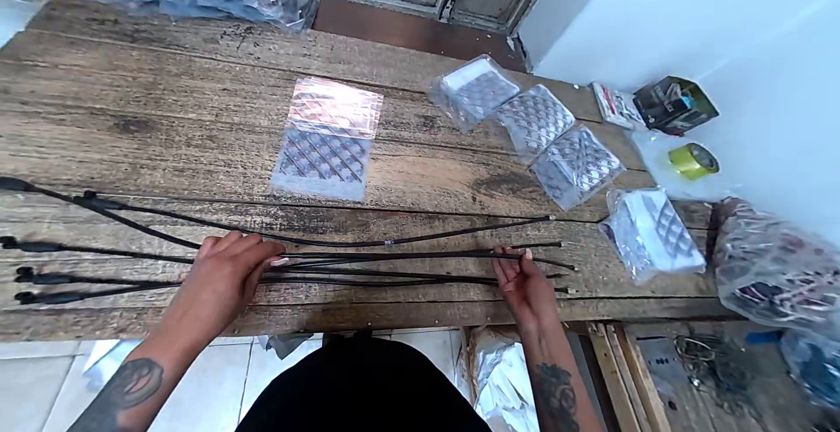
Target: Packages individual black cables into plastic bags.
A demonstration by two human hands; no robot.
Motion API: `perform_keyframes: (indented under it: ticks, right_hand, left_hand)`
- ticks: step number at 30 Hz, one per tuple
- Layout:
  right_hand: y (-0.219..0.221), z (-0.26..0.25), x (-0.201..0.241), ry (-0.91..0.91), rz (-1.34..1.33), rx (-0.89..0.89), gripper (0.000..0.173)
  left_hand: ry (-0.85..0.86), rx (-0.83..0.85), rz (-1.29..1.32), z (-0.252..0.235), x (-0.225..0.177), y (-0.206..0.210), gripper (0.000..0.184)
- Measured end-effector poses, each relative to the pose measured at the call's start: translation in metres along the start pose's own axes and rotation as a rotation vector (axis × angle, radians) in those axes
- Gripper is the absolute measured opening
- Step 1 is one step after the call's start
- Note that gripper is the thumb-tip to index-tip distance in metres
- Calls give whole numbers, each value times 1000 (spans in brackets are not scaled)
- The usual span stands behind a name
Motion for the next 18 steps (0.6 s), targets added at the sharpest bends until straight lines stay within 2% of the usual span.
perform_keyframes:
  ticks: [2,4,7,10,12,14,16,18]
  right_hand:
    - [0,8,9,-38,53,50,27]
    - [3,15,14,-69,91,71,27]
    - [11,29,15,-132,156,84,24]
    - [9,34,27,-190,236,92,27]
    - [-1,31,44,-274,275,107,29]
    - [-19,25,63,-341,290,80,34]
    - [-43,14,82,-328,241,16,34]
    - [-50,4,82,-260,200,13,31]
  left_hand:
    - [-29,52,68,-1,9,22,31]
    - [-74,136,130,-6,1,42,29]
    - [-91,248,167,-24,-58,80,38]
    - [34,158,78,-33,-101,109,26]
    - [102,133,40,-33,-103,108,25]
    - [93,140,18,-27,-89,96,25]
    - [69,147,-12,-17,-68,86,24]
    - [69,181,-17,-12,-58,85,22]
Point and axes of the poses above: each hand's wrist, its own z-axis away from the middle knuckle, its own y-axis out of the palm, x = y × z, the point moved 4 cm from there along -z, towards the middle knuckle
